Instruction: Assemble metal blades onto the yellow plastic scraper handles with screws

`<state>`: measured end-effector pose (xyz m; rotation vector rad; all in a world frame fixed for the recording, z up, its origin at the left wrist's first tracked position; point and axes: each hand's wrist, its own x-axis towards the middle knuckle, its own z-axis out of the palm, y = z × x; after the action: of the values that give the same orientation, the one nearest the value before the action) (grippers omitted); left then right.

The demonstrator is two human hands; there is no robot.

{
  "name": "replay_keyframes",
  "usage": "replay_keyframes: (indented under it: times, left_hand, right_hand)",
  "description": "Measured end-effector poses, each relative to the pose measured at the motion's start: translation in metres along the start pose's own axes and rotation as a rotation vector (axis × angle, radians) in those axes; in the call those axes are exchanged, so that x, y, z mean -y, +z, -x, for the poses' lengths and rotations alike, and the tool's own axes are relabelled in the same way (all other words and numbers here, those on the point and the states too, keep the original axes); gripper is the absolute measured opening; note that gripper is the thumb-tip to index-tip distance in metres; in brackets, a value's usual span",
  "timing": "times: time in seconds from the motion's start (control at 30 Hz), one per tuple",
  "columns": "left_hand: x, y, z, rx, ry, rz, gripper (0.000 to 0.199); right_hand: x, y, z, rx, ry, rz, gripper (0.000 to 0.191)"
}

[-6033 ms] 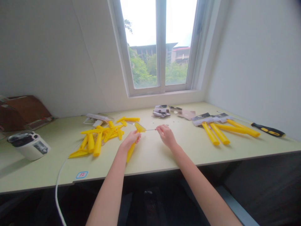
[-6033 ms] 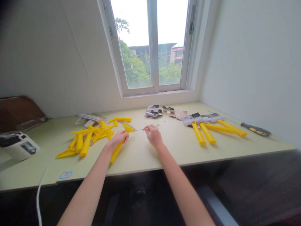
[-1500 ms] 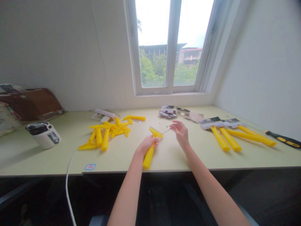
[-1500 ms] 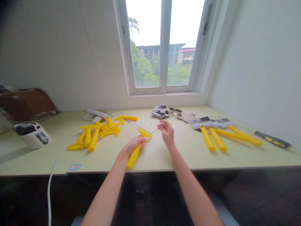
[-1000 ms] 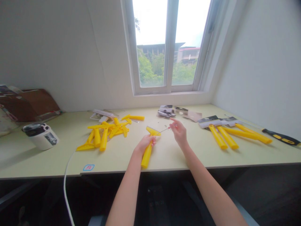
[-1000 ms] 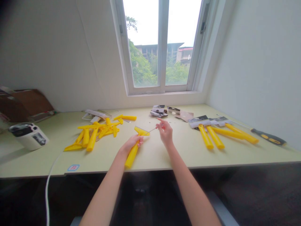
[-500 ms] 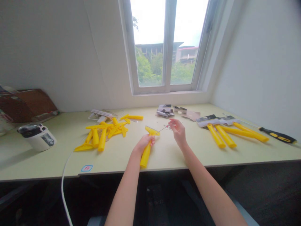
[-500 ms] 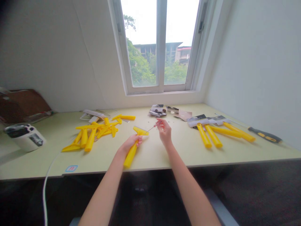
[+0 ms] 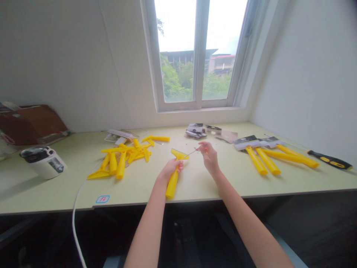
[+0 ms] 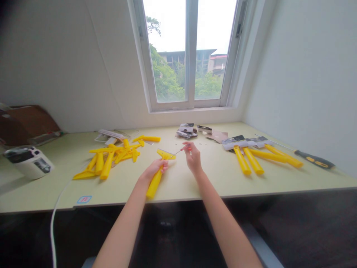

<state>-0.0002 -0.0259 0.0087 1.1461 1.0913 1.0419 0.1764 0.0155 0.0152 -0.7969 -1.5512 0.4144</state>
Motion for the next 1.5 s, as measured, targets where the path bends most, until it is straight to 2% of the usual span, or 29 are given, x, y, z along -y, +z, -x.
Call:
replay_keyframes:
  times: [0.23, 0.47, 0.6, 0.73, 1.0, 1.17, 1.23, 1.33, 1.37, 1.43, 1.5]
  left_hand:
    - [0.001, -0.003, -0.005, 0.028, -0.044, 0.135, 0.012]
    - [-0.001, -0.009, -0.011, 0.120, -0.186, 0.373, 0.021]
    - [-0.003, -0.010, -0.013, 0.127, -0.235, 0.416, 0.027]
    - [-0.003, -0.008, -0.014, 0.064, -0.234, 0.390, 0.025]
    - [0.001, -0.001, -0.015, -0.081, -0.164, 0.241, 0.018]
    - [0.000, 0.007, -0.013, -0.244, -0.091, 0.206, 0.017]
    - [0.002, 0.010, -0.015, -0.316, -0.070, 0.167, 0.018]
    - [0.002, 0.012, -0.020, -0.342, -0.064, 0.015, 0.018]
    - [0.000, 0.011, -0.022, -0.335, -0.061, -0.077, 0.016]
    - [-0.006, 0.010, -0.024, -0.319, -0.020, -0.329, 0.012]
    - [-0.015, 0.010, -0.022, -0.314, 0.078, -0.633, 0.011]
  right_hand:
    - [-0.002, 0.000, 0.001, 0.006, 0.008, -0.060, 0.017]
    - [0.003, 0.000, 0.002, -0.038, 0.015, -0.056, 0.017]
    - [0.009, 0.002, 0.001, -0.073, -0.019, -0.022, 0.019]
    - [0.011, 0.008, -0.005, -0.084, -0.045, -0.046, 0.022]
    - [0.027, 0.021, -0.025, 0.091, -0.011, -0.171, 0.023]
    - [0.032, 0.019, -0.029, -0.055, -0.030, -0.008, 0.020]
    - [0.026, 0.021, -0.027, -0.006, 0.016, 0.075, 0.020]
    - [0.012, 0.028, -0.023, 0.213, 0.166, 0.212, 0.012]
    - [0.007, 0.032, -0.021, 0.290, 0.267, 0.234, 0.009]
    - [-0.003, 0.038, -0.016, 0.437, 0.563, 0.171, 0.009]
    - [-0.010, 0.045, -0.012, 0.477, 0.834, -0.020, 0.013]
